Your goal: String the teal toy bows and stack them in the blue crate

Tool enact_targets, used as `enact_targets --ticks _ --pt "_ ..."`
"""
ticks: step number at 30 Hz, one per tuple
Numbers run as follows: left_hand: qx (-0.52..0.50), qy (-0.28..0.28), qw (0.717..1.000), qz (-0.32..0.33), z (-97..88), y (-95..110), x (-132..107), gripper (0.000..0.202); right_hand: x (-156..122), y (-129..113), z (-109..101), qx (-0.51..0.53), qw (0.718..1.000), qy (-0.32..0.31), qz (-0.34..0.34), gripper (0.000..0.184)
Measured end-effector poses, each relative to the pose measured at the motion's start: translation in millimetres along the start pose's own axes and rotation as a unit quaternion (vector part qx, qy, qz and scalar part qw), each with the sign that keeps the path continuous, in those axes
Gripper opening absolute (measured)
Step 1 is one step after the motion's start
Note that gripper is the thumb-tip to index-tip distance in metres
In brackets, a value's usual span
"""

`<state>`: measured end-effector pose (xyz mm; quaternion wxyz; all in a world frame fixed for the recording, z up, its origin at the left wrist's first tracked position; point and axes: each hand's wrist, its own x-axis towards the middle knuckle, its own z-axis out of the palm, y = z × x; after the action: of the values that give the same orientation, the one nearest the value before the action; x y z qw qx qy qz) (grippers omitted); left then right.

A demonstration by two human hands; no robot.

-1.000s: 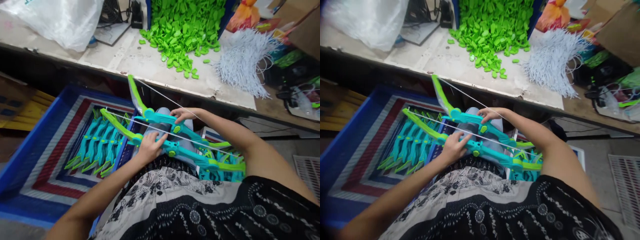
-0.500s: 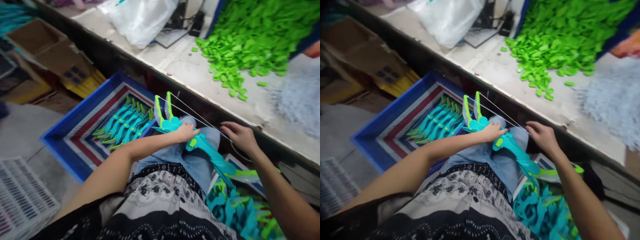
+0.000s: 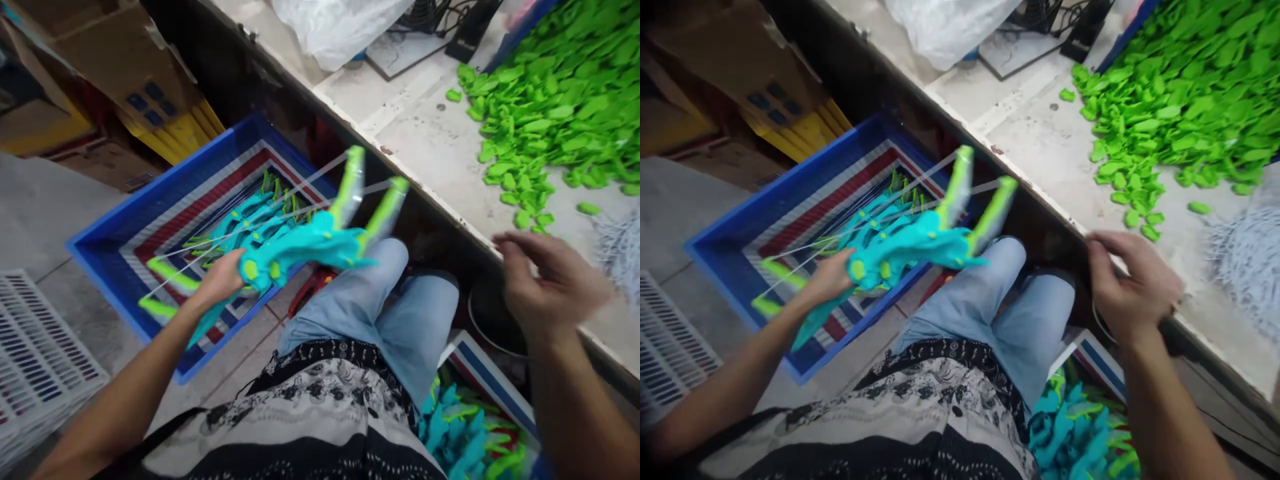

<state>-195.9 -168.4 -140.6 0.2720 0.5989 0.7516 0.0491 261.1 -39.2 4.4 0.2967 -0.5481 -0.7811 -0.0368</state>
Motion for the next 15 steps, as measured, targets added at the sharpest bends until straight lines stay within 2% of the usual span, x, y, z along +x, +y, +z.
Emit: enact_targets --ticks 2,4,6,8,11,15 --pt "0.012 0.003 0.994 -0.110 8.0 -52 11 0.044 35 -13 45 0.036 0.994 0.017 -0.105 0.015" --pt "0.020 -0.003 0.984 -0.176 28.7 -89 31 0.049 67 -22 94 0.034 0.984 0.002 -0.173 0.021" --pt "0.019 -0.017 0.977 -0.212 56.5 -112 57 0.050 94 -26 136 0.011 0.981 -0.038 -0.192 0.033" --pt "0.013 -0.040 0.972 -0.233 85.7 -128 84 0.048 112 -24 168 -0.015 0.978 -0.082 -0.192 0.047" --pt "0.001 -0.076 0.965 -0.250 125.2 -148 121 0.048 122 -18 194 -0.052 0.970 -0.119 -0.207 0.059" --pt "-0.015 -0.119 0.959 -0.256 166.2 -172 157 0.053 120 -15 200 -0.083 0.962 -0.096 -0.243 0.068"
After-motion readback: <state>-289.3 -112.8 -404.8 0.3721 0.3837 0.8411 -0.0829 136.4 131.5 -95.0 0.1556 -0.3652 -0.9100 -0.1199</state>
